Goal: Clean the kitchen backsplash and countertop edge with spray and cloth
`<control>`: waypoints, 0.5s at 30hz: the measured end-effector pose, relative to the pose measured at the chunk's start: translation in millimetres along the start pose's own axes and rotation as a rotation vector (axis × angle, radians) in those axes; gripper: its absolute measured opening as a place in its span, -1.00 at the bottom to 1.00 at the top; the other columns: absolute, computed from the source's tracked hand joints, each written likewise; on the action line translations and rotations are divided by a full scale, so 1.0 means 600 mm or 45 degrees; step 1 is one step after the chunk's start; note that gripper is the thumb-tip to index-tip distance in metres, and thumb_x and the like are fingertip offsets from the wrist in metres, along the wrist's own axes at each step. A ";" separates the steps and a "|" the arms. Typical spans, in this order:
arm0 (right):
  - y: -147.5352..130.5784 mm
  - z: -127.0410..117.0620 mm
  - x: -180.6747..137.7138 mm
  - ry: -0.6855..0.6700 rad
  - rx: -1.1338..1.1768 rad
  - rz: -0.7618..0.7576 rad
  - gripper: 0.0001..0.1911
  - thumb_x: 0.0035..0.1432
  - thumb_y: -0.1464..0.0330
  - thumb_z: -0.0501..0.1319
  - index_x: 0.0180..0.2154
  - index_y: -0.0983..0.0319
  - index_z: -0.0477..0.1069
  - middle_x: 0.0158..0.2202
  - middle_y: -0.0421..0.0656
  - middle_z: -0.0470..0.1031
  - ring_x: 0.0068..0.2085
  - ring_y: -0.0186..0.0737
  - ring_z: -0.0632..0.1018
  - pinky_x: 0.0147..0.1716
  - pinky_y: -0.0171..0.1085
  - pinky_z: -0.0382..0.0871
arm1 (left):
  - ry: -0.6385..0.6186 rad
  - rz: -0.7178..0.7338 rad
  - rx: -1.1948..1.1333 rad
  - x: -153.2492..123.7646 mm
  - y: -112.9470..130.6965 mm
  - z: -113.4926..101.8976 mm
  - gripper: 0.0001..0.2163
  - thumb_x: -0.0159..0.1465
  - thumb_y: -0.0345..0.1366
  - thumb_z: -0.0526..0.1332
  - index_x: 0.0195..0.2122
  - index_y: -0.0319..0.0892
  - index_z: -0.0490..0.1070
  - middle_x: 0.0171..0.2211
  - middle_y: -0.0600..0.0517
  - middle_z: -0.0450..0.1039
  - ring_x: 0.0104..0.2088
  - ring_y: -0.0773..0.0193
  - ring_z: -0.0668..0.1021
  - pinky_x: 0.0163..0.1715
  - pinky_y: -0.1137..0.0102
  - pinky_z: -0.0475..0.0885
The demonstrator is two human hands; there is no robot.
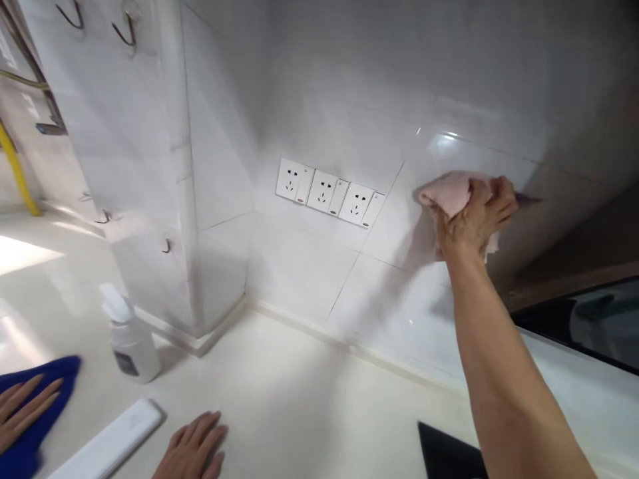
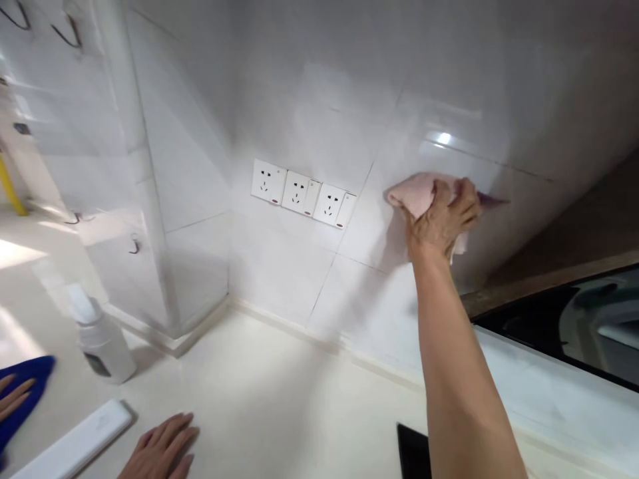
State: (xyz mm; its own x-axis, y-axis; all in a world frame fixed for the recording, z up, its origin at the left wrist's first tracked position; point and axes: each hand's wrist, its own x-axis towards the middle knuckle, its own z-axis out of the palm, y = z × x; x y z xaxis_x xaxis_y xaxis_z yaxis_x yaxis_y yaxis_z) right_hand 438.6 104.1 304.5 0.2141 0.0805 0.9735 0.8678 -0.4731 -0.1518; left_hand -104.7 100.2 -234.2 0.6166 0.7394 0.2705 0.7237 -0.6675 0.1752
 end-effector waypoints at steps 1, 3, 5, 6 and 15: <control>-0.013 0.010 0.006 0.024 -0.021 0.062 -0.29 0.17 0.09 0.40 0.28 0.04 0.25 0.39 0.09 0.07 0.34 0.26 0.12 0.24 0.26 0.08 | 0.003 0.007 0.001 -0.001 0.001 -0.002 -0.64 0.42 0.02 0.11 0.14 0.18 0.54 0.29 0.05 0.45 0.30 0.04 0.46 0.28 0.13 0.32; -0.036 0.034 -0.035 0.000 0.010 0.140 -0.21 0.17 0.02 0.39 0.34 0.07 0.23 0.41 0.12 0.03 0.32 0.30 0.12 0.24 0.29 0.05 | 0.027 0.029 0.002 -0.003 -0.001 -0.001 -0.66 0.42 0.02 0.12 0.13 0.18 0.54 0.28 0.05 0.46 0.29 0.04 0.46 0.26 0.14 0.33; -0.054 0.057 -0.136 -0.183 0.118 0.150 -0.23 0.20 0.08 0.36 0.35 0.16 0.25 0.42 0.18 0.00 0.33 0.34 0.09 0.27 0.31 -0.04 | 0.081 0.058 0.006 -0.002 -0.004 0.001 -0.67 0.42 0.00 0.15 0.12 0.15 0.54 0.27 0.04 0.47 0.28 0.03 0.47 0.24 0.13 0.33; -0.062 0.066 -0.199 -0.367 0.197 0.170 -0.38 0.29 0.22 0.26 0.33 0.16 0.29 0.43 0.17 -0.01 0.35 0.35 0.06 0.28 0.34 -0.09 | 0.119 0.085 0.005 -0.001 -0.004 0.001 -0.67 0.41 -0.01 0.16 0.12 0.14 0.54 0.26 0.02 0.49 0.26 0.03 0.48 0.22 0.13 0.34; -0.117 -0.052 -0.634 -1.293 0.695 0.661 -0.56 -0.10 0.52 0.29 -0.10 0.20 0.57 -0.02 -0.02 0.51 0.05 0.00 0.48 0.19 -0.07 0.31 | 0.184 0.157 -0.135 0.018 0.013 -0.039 -0.72 0.38 -0.14 0.17 0.04 -0.04 0.54 0.11 -0.11 0.55 0.14 -0.01 0.54 0.09 0.09 0.43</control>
State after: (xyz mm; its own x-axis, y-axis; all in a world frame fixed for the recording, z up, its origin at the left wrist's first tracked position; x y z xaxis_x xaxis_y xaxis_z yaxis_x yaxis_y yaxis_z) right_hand 282.0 79.4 -49.6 0.6210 0.7445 0.2450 0.5980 -0.2480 -0.7621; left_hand -99.5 101.1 -208.0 0.6418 0.6365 0.4277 0.6041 -0.7632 0.2291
